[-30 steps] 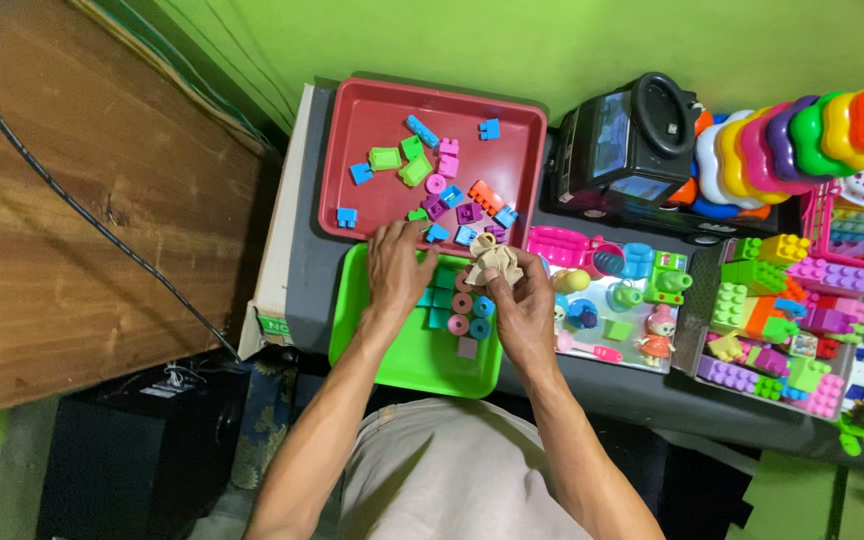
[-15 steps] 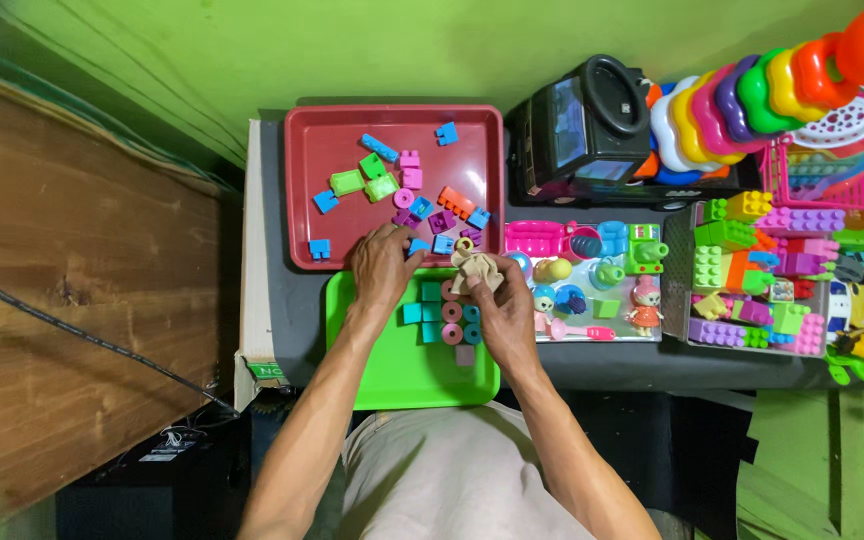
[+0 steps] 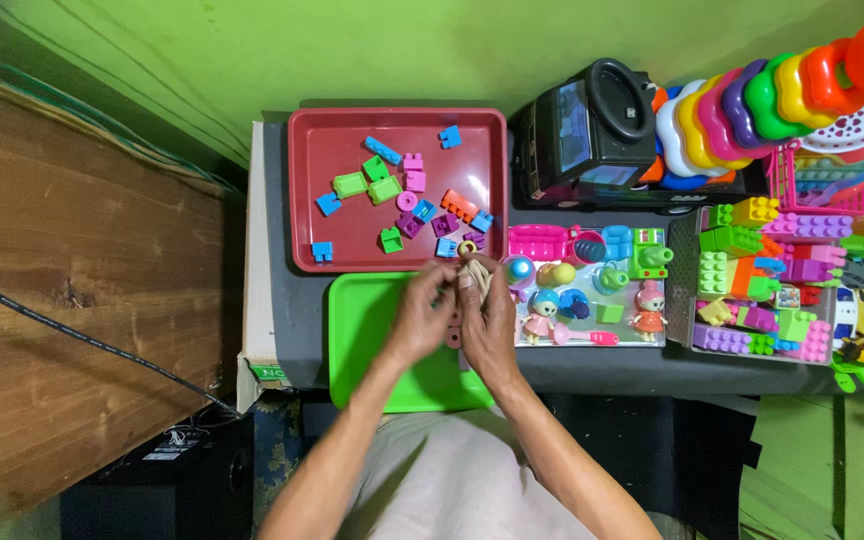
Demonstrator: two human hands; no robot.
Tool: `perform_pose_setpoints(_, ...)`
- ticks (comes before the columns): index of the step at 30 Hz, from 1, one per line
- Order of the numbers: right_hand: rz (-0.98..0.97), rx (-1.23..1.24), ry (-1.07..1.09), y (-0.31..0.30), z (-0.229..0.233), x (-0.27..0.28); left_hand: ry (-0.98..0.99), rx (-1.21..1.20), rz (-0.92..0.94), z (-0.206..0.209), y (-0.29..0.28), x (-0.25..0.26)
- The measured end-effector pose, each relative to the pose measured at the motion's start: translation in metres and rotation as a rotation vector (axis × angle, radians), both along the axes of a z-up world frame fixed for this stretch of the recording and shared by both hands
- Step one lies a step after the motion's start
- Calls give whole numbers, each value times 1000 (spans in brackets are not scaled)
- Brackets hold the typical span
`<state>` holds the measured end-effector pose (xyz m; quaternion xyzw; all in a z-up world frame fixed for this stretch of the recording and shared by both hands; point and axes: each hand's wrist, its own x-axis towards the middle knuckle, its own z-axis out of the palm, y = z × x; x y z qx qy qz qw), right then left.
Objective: The person picks up small colorful plastic building blocks from a red tray and wipes them with a cloth. They then place the blocks onto a green tray and occasionally attach them to a larger structure on the table.
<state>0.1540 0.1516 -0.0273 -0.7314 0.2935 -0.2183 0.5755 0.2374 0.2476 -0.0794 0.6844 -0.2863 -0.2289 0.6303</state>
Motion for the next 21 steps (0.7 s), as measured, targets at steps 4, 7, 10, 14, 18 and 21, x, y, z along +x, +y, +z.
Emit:
perform_pose_setpoints(4, -53, 334, -84, -9, -5, 10, 155, -117, -38, 29, 4, -27)
perform_pose_setpoints(7, -90, 606, -57, -13, -2, 12, 363, -123, 32, 40, 1, -35)
perform_pose_setpoints(10, -74, 262, -128, 1, 1, 14, 389, -112, 161, 39, -6, -27)
perform_pose_setpoints(14, -57, 181, -86, 23, 4, 4, 287, -149, 282, 31, -8, -19)
perform_pose_setpoints(18, -141, 160, -46, 16, -1, 4, 356, -89, 138, 31, -3, -23)
perform_pose_setpoints(21, -171, 459, -109, -8, -5, 4, 493, -108, 32, 37, -3, -35)
